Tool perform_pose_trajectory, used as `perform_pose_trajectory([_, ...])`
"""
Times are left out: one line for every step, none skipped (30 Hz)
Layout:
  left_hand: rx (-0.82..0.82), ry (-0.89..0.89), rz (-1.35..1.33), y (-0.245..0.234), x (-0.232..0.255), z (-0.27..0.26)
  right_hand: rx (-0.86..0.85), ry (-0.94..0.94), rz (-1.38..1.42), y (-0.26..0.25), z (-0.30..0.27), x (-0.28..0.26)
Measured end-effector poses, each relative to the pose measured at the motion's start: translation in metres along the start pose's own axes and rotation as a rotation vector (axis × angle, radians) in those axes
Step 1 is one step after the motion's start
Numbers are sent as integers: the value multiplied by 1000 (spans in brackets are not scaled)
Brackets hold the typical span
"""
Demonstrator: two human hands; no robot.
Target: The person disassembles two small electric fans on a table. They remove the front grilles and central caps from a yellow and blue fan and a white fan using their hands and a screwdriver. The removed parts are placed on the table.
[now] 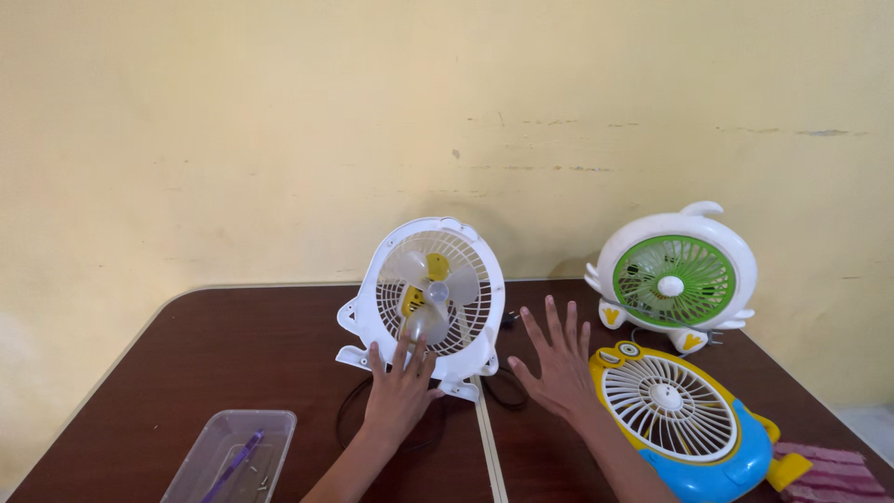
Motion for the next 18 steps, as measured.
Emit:
perform_pose_trajectory([-27, 3, 18, -2, 0, 3, 1, 11, -12, -4, -4, 6])
perform_pose_trajectory([-54, 3, 35, -3, 1, 4, 17, 15, -20, -7, -7, 10])
perform_pose_trajectory([-81, 3, 52, -3, 1, 6, 34, 19, -27, -10, -10, 14])
perform_pose_trajectory([-99, 0, 57, -5, 1, 8, 50, 24, -37, -14, -14, 18])
perform_pose_trajectory([-116, -3, 61, -6, 1, 10, 33, 43, -42, -16, -17, 23])
perform_pose_trajectory([-134, -5, 69, -7, 0, 13, 18, 63, -45, -18, -20, 27])
perform_pose_trajectory([-154, -6, 80, -7, -1, 18, 2, 82, -48, -19, -23, 31])
perform_pose_trajectory([-179, -10, 90, -7, -1, 20, 14, 82, -57, -21, -26, 33])
perform_pose_trajectory([-203, -14, 101, -7, -2, 21, 25, 81, -67, -24, -28, 36])
perform_pose_trajectory([-232, -24, 103, -7, -2, 23, 36, 83, -78, -27, -32, 39])
perform_pose_trajectory([-260, -33, 105, -7, -3, 24, 26, 101, -81, -28, -37, 42])
perform_pose_trajectory([-281, -45, 108, -8, -5, 28, 22, 116, -86, -31, -40, 46])
perform_pose_trajectory([-330, -42, 109, -8, -7, 30, 18, 131, -91, -34, -42, 50])
perform_pose_trajectory([-383, -34, 110, -8, -10, 31, 26, 137, -101, -38, -46, 54])
perform_pose_trajectory([-435, -26, 111, -8, -13, 31, 34, 144, -112, -41, -49, 58])
perform_pose_trajectory([-416, -31, 103, -10, -16, 30, 39, 153, -122, -44, -56, 62])
perform_pose_trajectory([-396, -37, 94, -13, -20, 30, 35, 178, -138, -47, -64, 67])
perform_pose_trajectory([-373, -47, 82, -16, -25, 32, 33, 198, -157, -50, -69, 74])
Point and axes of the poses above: each hand's wrist, its own z-axis towards the middle knuckle, its own y-axis out of the palm, x = y × z, the point moved 5 cm from there along z, towards the middle knuckle, and after that the axes turned 7 degrees about -y, right-handed, at the moved point
